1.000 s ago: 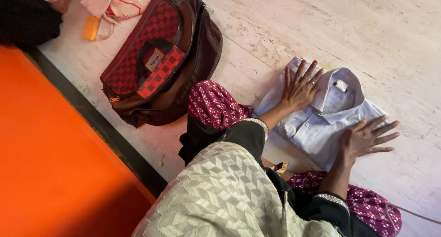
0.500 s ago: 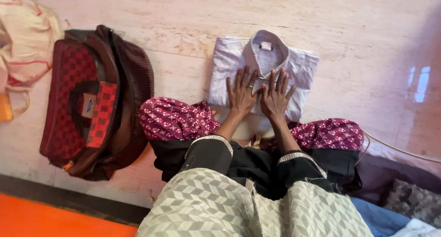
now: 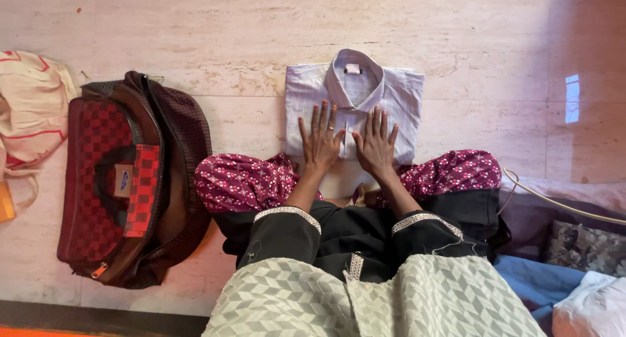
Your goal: The person folds a light-blue collared shirt on the floor, smoothing the fabric by hand and tucking in the sleeves and sides to form a rectangular shape.
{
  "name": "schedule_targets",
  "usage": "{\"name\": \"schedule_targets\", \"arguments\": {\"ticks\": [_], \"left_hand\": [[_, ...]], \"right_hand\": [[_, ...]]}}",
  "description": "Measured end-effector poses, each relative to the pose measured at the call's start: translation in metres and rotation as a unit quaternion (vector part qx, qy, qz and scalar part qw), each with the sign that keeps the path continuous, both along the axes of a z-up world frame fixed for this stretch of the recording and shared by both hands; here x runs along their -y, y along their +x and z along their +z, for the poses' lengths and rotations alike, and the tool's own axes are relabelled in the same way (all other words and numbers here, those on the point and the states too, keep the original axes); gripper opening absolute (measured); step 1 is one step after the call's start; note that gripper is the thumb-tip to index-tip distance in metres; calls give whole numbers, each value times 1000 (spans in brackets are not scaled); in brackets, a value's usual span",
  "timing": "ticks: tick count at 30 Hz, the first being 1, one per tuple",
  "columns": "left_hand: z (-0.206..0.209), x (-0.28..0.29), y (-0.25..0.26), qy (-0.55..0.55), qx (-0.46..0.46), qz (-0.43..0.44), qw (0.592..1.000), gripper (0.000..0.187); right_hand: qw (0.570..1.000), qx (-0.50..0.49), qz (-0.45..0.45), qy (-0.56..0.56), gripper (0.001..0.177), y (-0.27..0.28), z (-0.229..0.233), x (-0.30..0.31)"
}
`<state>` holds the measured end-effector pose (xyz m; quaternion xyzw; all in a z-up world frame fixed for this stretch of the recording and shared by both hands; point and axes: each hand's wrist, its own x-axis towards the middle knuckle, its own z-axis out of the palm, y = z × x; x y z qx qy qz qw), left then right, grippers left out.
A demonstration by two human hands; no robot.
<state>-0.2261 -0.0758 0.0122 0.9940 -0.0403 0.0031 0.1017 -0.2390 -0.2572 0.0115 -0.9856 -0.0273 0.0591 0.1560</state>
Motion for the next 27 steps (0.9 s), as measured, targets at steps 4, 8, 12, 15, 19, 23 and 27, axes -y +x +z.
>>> {"name": "schedule_targets", "arguments": {"ticks": [4, 8, 12, 15, 19, 23, 27], "left_hand": [[-10, 4, 1, -97, 38, -37, 994, 87], [5, -31, 17, 64, -156, 37, 985, 79], [3, -42, 37, 71, -18, 99, 992, 79], [-1, -35, 53, 118, 27, 25, 992, 79], [9, -54, 87, 26, -103, 72, 992, 84], [11, -98, 97, 10, -111, 194, 975, 88], [-3, -104, 100, -84, -107, 240, 961, 76]], "right_hand": [[999, -25, -44, -11, 71, 20, -1, 26], [982, -108, -152, 15, 71, 38, 6, 66], [993, 84, -80, 4, 66, 54, -9, 73], [995, 55, 44, -70, 65, 76, -12, 67], [998, 25, 53, -1, 66, 101, 7, 82], [979, 39, -193, 48, 85, 99, 20, 104], [944, -87, -301, 100, 85, 93, 25, 114]]}}
